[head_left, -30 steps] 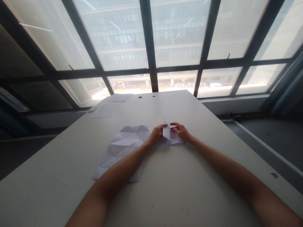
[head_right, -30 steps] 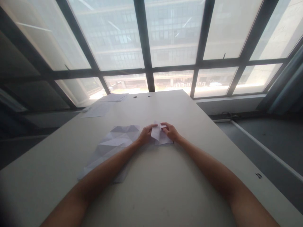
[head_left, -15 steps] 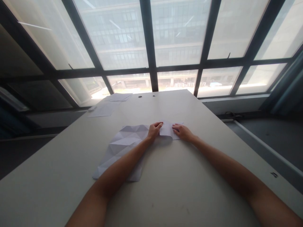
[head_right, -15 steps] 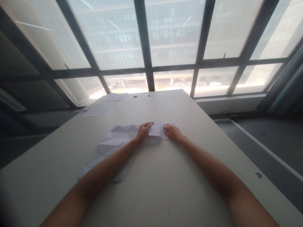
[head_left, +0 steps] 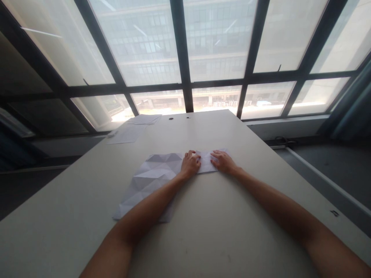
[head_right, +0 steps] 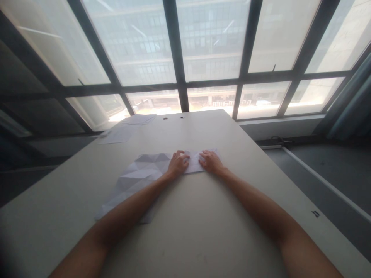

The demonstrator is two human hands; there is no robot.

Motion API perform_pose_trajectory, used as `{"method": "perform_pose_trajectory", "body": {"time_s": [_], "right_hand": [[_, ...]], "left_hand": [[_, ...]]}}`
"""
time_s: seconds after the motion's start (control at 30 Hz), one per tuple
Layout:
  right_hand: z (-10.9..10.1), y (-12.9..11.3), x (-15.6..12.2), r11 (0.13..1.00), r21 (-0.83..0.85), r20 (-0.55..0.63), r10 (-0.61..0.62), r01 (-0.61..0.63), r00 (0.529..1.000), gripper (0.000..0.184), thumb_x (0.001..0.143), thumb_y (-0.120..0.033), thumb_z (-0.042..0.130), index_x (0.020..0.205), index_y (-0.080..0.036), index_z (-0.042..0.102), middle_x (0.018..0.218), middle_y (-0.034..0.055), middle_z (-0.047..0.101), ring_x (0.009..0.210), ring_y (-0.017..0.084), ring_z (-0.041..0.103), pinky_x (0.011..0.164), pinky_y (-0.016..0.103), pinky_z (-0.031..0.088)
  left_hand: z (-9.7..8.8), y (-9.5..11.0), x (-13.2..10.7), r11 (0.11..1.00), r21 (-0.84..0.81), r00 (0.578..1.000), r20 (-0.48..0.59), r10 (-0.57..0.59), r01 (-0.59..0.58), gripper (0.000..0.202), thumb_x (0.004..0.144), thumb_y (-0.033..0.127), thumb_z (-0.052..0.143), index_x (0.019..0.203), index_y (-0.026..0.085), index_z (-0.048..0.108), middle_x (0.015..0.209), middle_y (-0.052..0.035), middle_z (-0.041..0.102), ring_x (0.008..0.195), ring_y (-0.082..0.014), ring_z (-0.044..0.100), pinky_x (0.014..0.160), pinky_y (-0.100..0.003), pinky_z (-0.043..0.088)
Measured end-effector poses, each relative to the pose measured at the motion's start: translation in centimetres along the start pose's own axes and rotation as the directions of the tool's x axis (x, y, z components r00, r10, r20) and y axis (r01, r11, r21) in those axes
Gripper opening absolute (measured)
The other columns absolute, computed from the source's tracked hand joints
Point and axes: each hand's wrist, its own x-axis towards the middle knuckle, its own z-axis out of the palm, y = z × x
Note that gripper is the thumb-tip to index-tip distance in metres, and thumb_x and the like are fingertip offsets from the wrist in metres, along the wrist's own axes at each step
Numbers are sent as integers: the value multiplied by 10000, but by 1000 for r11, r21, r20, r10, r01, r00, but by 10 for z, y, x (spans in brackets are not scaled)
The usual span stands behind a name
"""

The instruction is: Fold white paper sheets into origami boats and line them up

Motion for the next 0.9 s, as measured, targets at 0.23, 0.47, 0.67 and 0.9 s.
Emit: {"method": "perform_pose_trajectory", "body": {"time_s": [0.23,0.47,0.67,0.9], "right_hand": [[6,-6,-4,970,70,149,-242,234,959,527,1009,-430,443,1483,-201,468,1572,149,394,1480,288,299,1195,548,207],[7,-15,-4,956,151,134,-273,253,953,558,1003,-368,439,1544,-252,363,1598,83,365,1484,223,298,1218,471,194],[16,-12,1,987,139,145,-100,80,984,546,991,-282,421,1528,-186,399,1587,104,381,1487,213,292,1227,438,168],[13,-5,4,996,28,210,80,-88,974,612,1019,-454,363,1549,-148,349,1631,140,267,1523,253,181,1223,489,109]], "left_hand": [[-2,2,-1,987,115,988,117,98,-111,333,896,190,530,1189,216,686,1483,-91,501,1411,-254,405,1210,-487,236],[7,7,-4,967,-22,926,283,251,-255,533,976,272,390,1494,151,417,1567,-127,405,1473,-232,324,1228,-457,169],[9,5,-5,967,-27,906,346,246,-252,608,1026,441,338,1562,158,299,1630,-138,268,1516,-258,220,1222,-451,145],[9,5,-4,958,0,885,382,264,-286,625,1033,482,299,1569,160,291,1642,-134,231,1531,-260,164,1221,-455,118]]}}
